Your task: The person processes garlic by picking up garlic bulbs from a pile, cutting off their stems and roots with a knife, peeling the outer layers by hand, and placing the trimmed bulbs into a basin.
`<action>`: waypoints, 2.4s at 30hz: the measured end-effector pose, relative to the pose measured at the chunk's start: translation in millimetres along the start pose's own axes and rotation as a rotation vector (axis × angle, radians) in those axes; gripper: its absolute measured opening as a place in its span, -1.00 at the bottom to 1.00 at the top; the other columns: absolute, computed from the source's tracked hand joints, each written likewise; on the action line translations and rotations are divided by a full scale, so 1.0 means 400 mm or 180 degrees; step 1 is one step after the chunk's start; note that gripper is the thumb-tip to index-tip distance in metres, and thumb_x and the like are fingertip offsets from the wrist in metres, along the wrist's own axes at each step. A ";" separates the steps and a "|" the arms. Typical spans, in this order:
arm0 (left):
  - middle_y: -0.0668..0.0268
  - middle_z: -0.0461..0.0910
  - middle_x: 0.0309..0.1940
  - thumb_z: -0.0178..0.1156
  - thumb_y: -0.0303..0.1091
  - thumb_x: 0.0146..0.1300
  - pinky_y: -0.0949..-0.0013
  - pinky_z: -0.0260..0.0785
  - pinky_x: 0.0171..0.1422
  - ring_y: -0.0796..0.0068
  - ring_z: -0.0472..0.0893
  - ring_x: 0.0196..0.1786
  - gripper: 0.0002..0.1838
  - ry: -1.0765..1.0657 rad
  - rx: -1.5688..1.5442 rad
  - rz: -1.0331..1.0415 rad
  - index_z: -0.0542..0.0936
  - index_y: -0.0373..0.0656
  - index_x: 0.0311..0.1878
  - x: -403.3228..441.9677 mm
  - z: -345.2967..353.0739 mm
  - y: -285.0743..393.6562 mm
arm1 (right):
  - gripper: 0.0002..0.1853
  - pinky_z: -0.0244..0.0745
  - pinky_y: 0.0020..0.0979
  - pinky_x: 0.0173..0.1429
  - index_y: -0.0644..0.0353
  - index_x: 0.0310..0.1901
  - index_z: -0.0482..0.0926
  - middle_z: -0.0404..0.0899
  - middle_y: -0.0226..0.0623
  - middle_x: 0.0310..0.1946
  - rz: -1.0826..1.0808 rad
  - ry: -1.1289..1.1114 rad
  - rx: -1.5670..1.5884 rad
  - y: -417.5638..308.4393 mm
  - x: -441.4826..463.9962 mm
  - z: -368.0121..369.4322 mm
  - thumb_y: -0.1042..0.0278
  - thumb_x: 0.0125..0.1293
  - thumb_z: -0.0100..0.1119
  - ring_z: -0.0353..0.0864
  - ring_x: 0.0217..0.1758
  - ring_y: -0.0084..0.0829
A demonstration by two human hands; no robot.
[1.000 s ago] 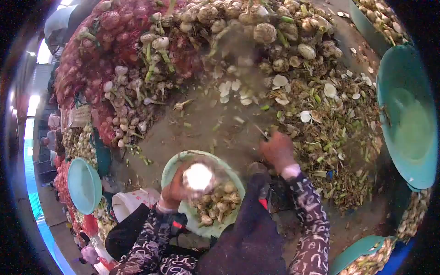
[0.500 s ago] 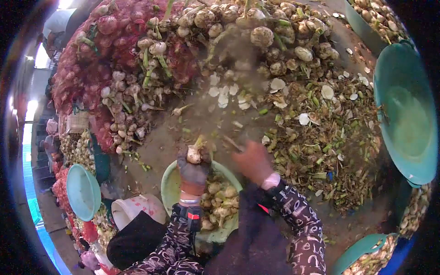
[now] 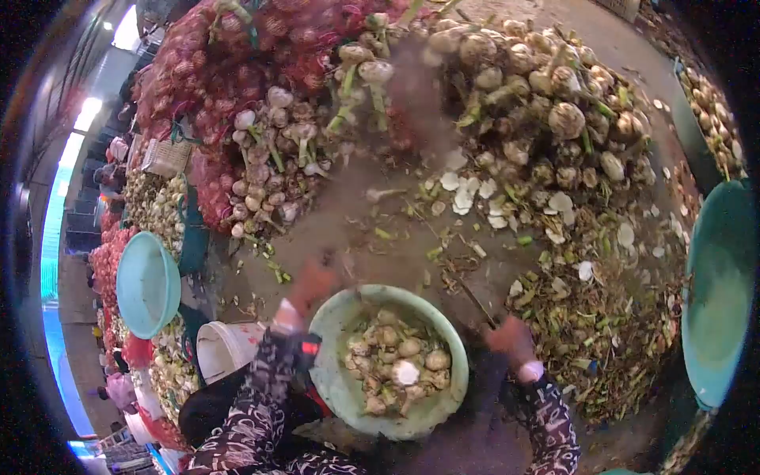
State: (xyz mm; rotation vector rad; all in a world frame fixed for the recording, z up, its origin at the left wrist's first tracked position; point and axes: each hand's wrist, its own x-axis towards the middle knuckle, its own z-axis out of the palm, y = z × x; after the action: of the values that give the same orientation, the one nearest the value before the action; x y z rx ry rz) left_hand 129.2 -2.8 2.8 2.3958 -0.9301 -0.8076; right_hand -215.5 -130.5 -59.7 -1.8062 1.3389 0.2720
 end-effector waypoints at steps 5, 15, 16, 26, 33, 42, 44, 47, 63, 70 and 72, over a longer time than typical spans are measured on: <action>0.13 0.50 -0.07 0.00 -0.28 0.19 0.12 0.33 -0.07 0.21 0.49 -0.05 -0.49 0.0118 0.3478 -0.0028 0.25 -0.13 0.24 0.395 -0.098 -0.548 | -0.56 0.46 -0.15 -0.15 0.33 -0.34 0.57 0.55 0.09 -0.41 0.0482 0.0153 -0.0451 -0.031 0.005 0.063 0.05 -0.08 0.24 0.56 -0.28 0.04; 0.15 0.48 -0.06 0.24 0.15 -0.04 0.31 0.31 0.02 0.39 0.46 -0.08 -0.30 0.0750 0.0529 -0.1670 0.46 -0.36 -0.09 0.585 -0.024 -0.661 | -0.61 0.46 -0.13 -0.19 0.33 -0.35 0.56 0.53 0.13 -0.44 0.0187 -0.0091 -0.0249 -0.020 0.009 0.055 0.11 -0.05 0.19 0.55 -0.29 0.04; 0.16 0.50 -0.09 0.19 0.10 0.00 0.31 0.33 -0.01 0.38 0.48 -0.10 -0.37 0.0731 0.0306 -0.1514 0.47 -0.34 -0.10 0.546 -0.004 -0.639 | -0.61 0.46 -0.13 -0.19 0.32 -0.34 0.56 0.53 0.13 -0.43 0.0147 -0.0061 -0.0329 -0.037 0.017 0.055 0.11 -0.05 0.19 0.55 -0.28 0.04; 0.28 0.57 -0.37 0.05 -0.12 0.19 0.37 0.44 -0.24 0.49 0.55 -0.32 -0.61 -0.0469 -0.1749 0.0858 0.54 -0.32 -0.22 0.062 0.129 -0.090 | -0.72 0.45 -0.23 -0.26 0.30 -0.25 0.54 0.56 -0.05 -0.41 -0.1203 0.0335 0.1294 -0.303 0.016 -0.086 0.30 0.03 0.18 0.55 -0.37 -0.09; 0.19 0.56 -0.26 -0.10 -0.15 0.27 0.32 0.39 -0.06 0.37 0.54 -0.18 -0.61 -0.0928 -0.3280 0.0290 0.55 -0.32 -0.22 -0.137 0.139 0.169 | -0.61 0.47 -0.21 -0.25 0.16 -0.20 0.56 0.58 -0.05 -0.41 -0.0648 -0.0258 -0.0238 -0.174 0.098 -0.073 0.03 0.05 0.15 0.58 -0.32 -0.05; 0.29 0.53 -0.17 0.16 -0.33 0.11 0.52 0.39 -0.21 0.50 0.53 -0.23 -0.54 -0.1672 -0.3323 0.0006 0.36 -0.31 0.07 -0.176 0.201 0.248 | -0.51 0.41 -0.24 -0.05 0.17 -0.16 0.56 0.56 0.02 -0.30 -0.1038 0.0327 0.1296 -0.151 -0.060 -0.079 -0.12 0.09 0.11 0.55 -0.18 -0.05; 0.28 0.52 -0.15 0.19 -0.36 0.06 0.49 0.41 -0.16 0.48 0.54 -0.19 -0.50 -0.1289 -0.2983 0.0315 0.34 -0.31 0.08 -0.174 0.218 0.255 | -0.51 0.41 -0.24 -0.06 0.17 -0.16 0.57 0.56 0.02 -0.30 -0.1014 0.0059 0.1387 -0.121 -0.053 -0.078 -0.13 0.09 0.12 0.55 -0.19 -0.05; 0.24 0.51 -0.10 0.24 -0.40 0.00 0.41 0.41 -0.02 0.42 0.54 -0.09 -0.42 -0.1137 -0.2861 0.0066 0.31 -0.32 0.12 -0.154 0.234 0.209 | -0.70 0.47 -0.23 -0.20 0.24 -0.27 0.57 0.56 0.02 -0.41 -0.0716 -0.0158 0.1194 -0.118 -0.053 -0.090 0.22 -0.01 0.18 0.57 -0.30 -0.06; 0.19 0.51 -0.17 0.38 -0.37 -0.08 0.30 0.40 0.03 0.40 0.50 -0.05 -0.32 -0.0836 -0.2999 0.0196 0.28 -0.25 0.11 -0.198 0.329 0.084 | -0.67 0.43 -0.19 -0.37 0.15 -0.30 0.45 0.54 -0.16 -0.54 -0.2201 0.0493 0.0348 -0.135 -0.065 -0.063 0.23 -0.15 0.24 0.56 -0.43 -0.13; 0.18 0.43 -0.07 0.35 -0.41 -0.10 0.29 0.40 0.04 0.40 0.47 -0.01 -0.32 -0.0995 -0.3023 0.0608 0.26 -0.26 0.12 -0.310 0.195 0.263 | -0.55 0.48 -0.21 -0.23 0.27 -0.34 0.54 0.56 0.00 -0.41 -0.0129 0.0113 -0.0293 -0.026 0.042 -0.095 0.02 -0.13 0.24 0.57 -0.32 -0.05; 0.10 0.38 0.03 0.36 -0.46 -0.08 0.28 0.36 0.13 0.37 0.42 0.09 -0.24 -0.1820 -0.2445 0.0699 0.18 -0.28 0.20 -0.288 0.133 0.289 | -0.57 0.46 -0.11 -0.28 0.29 -0.30 0.53 0.52 0.10 -0.45 -0.0400 0.1117 -0.0303 0.031 0.040 -0.078 0.04 -0.05 0.21 0.53 -0.33 0.03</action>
State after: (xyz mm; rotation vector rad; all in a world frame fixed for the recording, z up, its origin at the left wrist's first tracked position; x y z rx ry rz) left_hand -27.7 -8.5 72.1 1.3995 -0.8428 -1.4725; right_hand -229.0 -165.1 -56.2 -2.0778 1.4608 -0.0541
